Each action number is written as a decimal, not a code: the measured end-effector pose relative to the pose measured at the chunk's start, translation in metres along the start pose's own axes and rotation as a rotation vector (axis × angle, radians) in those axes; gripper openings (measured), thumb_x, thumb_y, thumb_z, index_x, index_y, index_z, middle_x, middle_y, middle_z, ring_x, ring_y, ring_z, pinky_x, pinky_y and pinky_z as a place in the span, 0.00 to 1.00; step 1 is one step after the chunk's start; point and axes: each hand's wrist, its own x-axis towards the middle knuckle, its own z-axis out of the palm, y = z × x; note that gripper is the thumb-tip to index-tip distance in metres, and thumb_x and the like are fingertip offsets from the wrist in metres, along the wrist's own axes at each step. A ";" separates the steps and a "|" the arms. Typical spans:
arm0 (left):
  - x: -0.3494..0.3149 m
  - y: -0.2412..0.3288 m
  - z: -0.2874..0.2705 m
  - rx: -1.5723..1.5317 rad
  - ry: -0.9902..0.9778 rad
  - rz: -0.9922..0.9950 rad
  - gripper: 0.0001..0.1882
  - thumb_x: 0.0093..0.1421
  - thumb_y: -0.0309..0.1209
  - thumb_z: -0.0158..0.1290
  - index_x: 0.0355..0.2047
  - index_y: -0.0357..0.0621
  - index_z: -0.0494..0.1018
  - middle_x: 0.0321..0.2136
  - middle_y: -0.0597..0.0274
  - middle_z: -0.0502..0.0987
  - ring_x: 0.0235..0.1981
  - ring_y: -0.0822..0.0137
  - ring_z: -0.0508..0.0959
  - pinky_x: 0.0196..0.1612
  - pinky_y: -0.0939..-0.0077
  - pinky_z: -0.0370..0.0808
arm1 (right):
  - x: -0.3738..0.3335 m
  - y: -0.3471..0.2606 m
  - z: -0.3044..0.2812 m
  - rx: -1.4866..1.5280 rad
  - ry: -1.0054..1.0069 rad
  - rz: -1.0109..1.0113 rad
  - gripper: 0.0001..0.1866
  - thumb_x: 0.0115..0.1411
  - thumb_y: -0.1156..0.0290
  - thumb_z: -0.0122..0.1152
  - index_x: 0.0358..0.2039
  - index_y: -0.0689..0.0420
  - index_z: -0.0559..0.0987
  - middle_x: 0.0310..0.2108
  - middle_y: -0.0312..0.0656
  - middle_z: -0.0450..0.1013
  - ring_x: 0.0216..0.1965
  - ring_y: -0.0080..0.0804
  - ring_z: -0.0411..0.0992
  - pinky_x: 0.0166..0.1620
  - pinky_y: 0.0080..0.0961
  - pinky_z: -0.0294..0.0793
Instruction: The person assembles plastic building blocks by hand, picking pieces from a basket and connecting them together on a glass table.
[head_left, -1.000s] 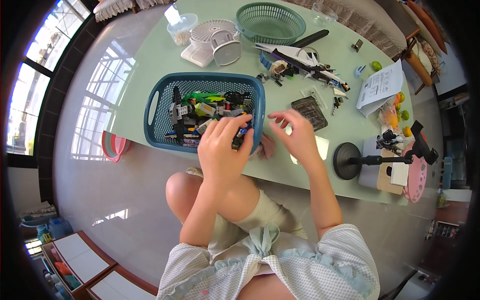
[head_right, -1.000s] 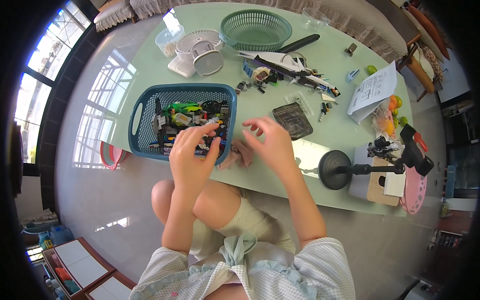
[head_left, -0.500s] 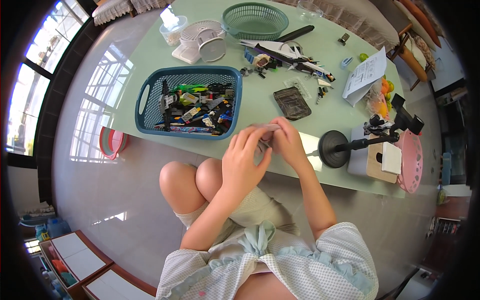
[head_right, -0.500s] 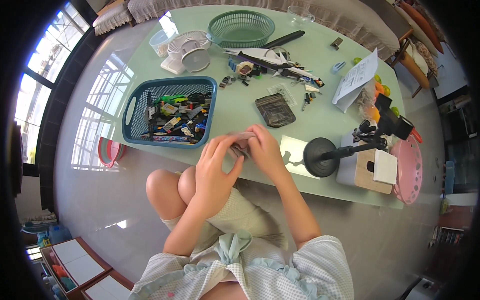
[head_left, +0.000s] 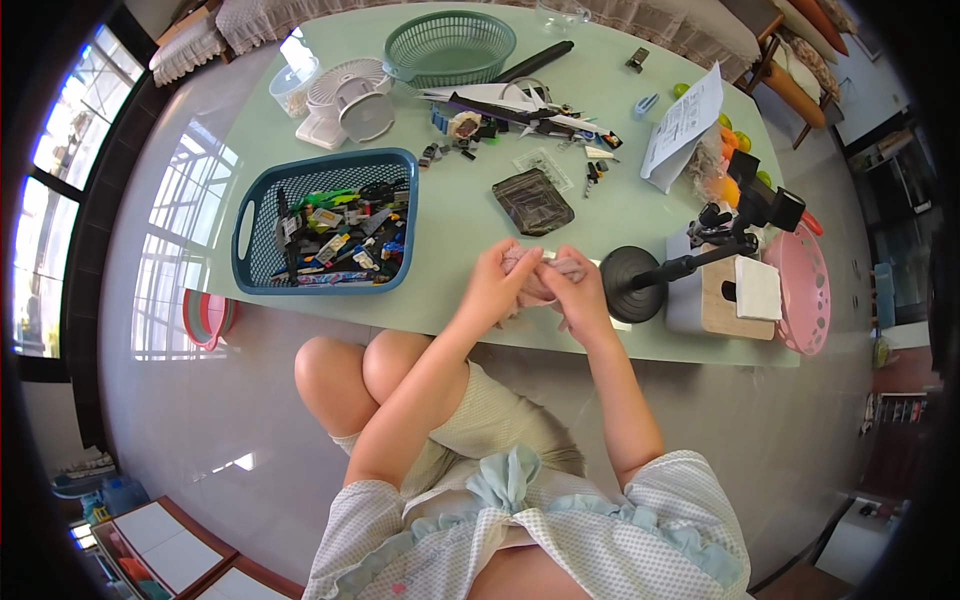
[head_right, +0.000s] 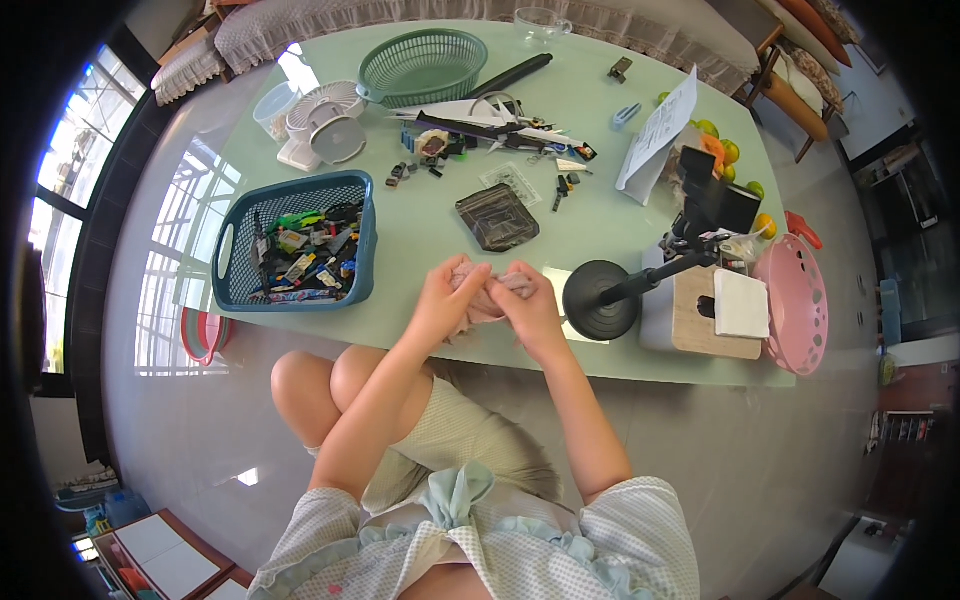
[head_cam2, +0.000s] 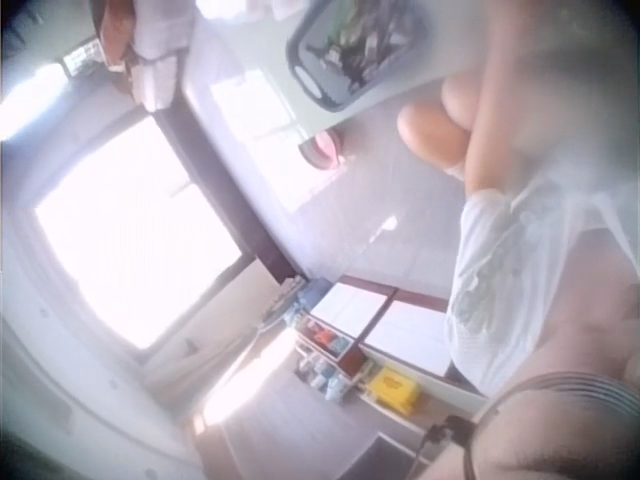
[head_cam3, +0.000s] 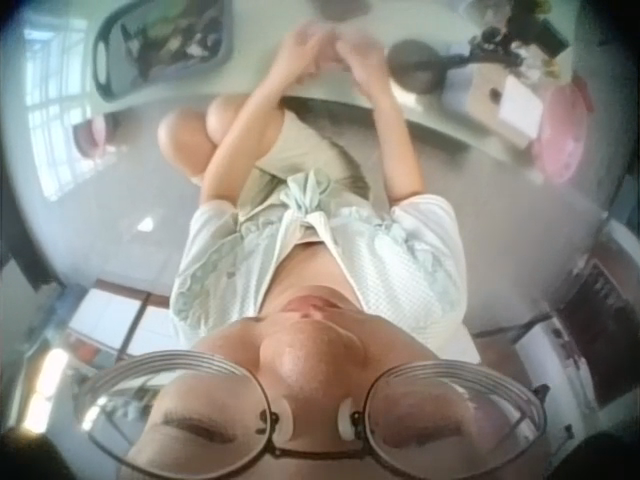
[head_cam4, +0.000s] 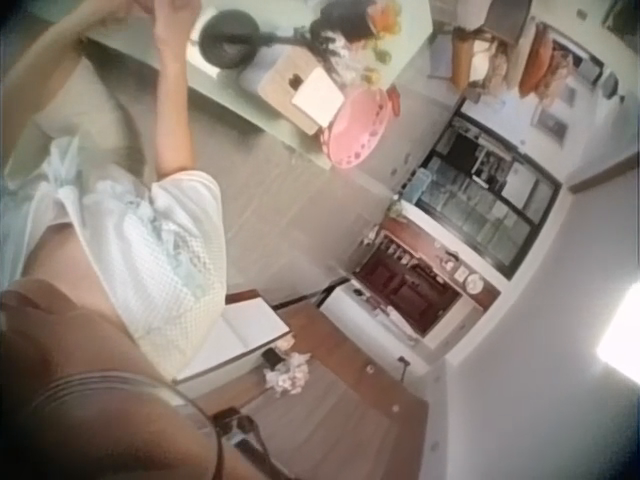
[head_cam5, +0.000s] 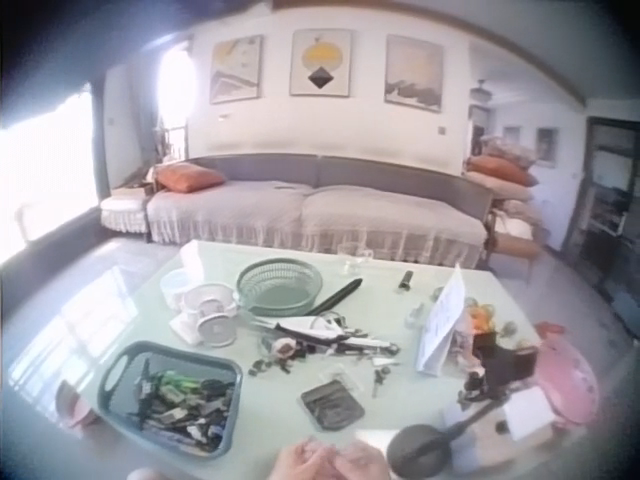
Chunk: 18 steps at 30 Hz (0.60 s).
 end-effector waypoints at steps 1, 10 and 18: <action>0.000 0.003 -0.001 0.001 -0.004 0.000 0.14 0.66 0.36 0.52 0.29 0.38 0.67 0.21 0.67 0.73 0.24 0.79 0.71 0.24 0.79 0.69 | 0.000 0.001 0.000 0.001 0.004 0.000 0.12 0.58 0.66 0.64 0.26 0.56 0.70 0.19 0.30 0.68 0.17 0.23 0.63 0.23 0.23 0.65; -0.004 0.002 -0.004 1.209 0.624 0.835 0.13 0.54 0.39 0.60 0.31 0.44 0.73 0.26 0.62 0.75 0.29 0.55 0.78 0.27 0.64 0.73 | -0.011 -0.013 0.003 -1.212 0.392 -0.795 0.11 0.54 0.68 0.65 0.36 0.56 0.76 0.37 0.38 0.74 0.33 0.38 0.76 0.34 0.26 0.74; -0.004 -0.022 -0.002 0.865 0.263 0.347 0.06 0.53 0.32 0.57 0.22 0.46 0.75 0.15 0.58 0.72 0.18 0.56 0.74 0.23 0.63 0.70 | 0.015 0.000 0.009 -0.532 -0.028 0.013 0.10 0.61 0.66 0.58 0.32 0.61 0.80 0.24 0.44 0.77 0.21 0.31 0.76 0.27 0.25 0.74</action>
